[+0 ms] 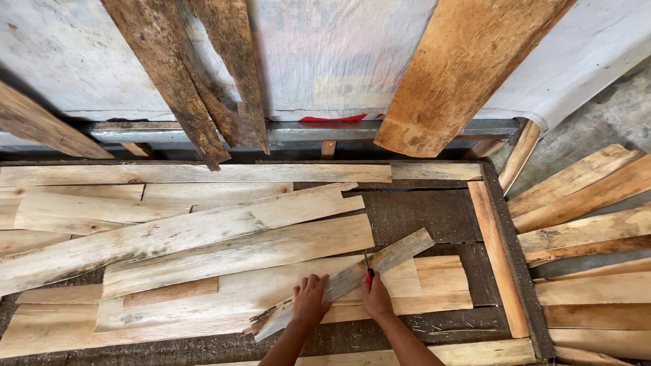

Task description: Use a utility knife to cut or score thin wooden slats/veneer pieces in a workshop environment.

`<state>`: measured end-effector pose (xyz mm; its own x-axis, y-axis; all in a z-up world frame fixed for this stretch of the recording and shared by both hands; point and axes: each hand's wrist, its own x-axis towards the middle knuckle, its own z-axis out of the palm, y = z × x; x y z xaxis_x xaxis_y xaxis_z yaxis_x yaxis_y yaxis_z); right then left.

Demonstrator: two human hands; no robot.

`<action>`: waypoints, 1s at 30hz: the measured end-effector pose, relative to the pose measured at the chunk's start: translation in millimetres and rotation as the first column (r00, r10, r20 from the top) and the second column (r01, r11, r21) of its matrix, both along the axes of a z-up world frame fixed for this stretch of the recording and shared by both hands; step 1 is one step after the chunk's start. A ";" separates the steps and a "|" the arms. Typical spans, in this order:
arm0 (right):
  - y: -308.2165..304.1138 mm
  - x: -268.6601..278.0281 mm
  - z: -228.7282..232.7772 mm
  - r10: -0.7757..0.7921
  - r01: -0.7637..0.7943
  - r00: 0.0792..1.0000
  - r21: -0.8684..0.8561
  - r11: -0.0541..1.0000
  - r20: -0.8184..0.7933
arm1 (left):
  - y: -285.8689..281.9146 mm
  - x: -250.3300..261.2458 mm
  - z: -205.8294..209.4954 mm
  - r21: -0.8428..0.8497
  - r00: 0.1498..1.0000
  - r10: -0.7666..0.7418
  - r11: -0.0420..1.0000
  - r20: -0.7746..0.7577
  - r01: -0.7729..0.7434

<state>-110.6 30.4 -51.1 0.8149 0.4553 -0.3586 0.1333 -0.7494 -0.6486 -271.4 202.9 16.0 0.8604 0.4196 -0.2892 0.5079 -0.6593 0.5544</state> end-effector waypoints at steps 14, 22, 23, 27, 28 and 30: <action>2.2 9.3 23.7 -0.026 0.030 0.999 0.159 0.987 -0.027 | 12.1 24.1 6.0 0.092 0.997 0.049 0.994 0.051 -0.054; 33.4 49.5 43.5 -0.075 0.088 0.993 0.138 0.986 -0.095 | 37.5 78.8 15.5 0.141 0.988 0.040 0.988 0.149 -0.061; 36.1 57.5 33.8 -0.066 0.072 0.997 0.190 0.979 -0.041 | 41.1 86.9 18.0 0.148 0.988 0.032 0.987 0.151 -0.055; 53.6 85.5 34.5 -0.082 0.096 0.995 0.335 0.937 -0.056 | 56.3 120.6 12.7 0.159 0.979 0.018 0.986 0.205 -0.052; 55.8 97.0 17.7 -0.084 0.099 0.995 0.336 0.937 -0.059 | 60.6 130.8 15.5 0.161 0.979 0.016 0.986 0.203 -0.049; 60.2 116.9 -17.5 -0.112 0.147 0.988 0.422 0.895 -0.106 | 69.2 148.8 19.7 0.159 0.975 0.000 0.987 0.223 -0.036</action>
<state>6.3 90.6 -68.6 0.8551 0.4710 -0.2168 -0.0089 -0.4047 -0.9144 -122.7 272.1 35.7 0.8871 0.4612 -0.0200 0.3974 -0.7408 0.5415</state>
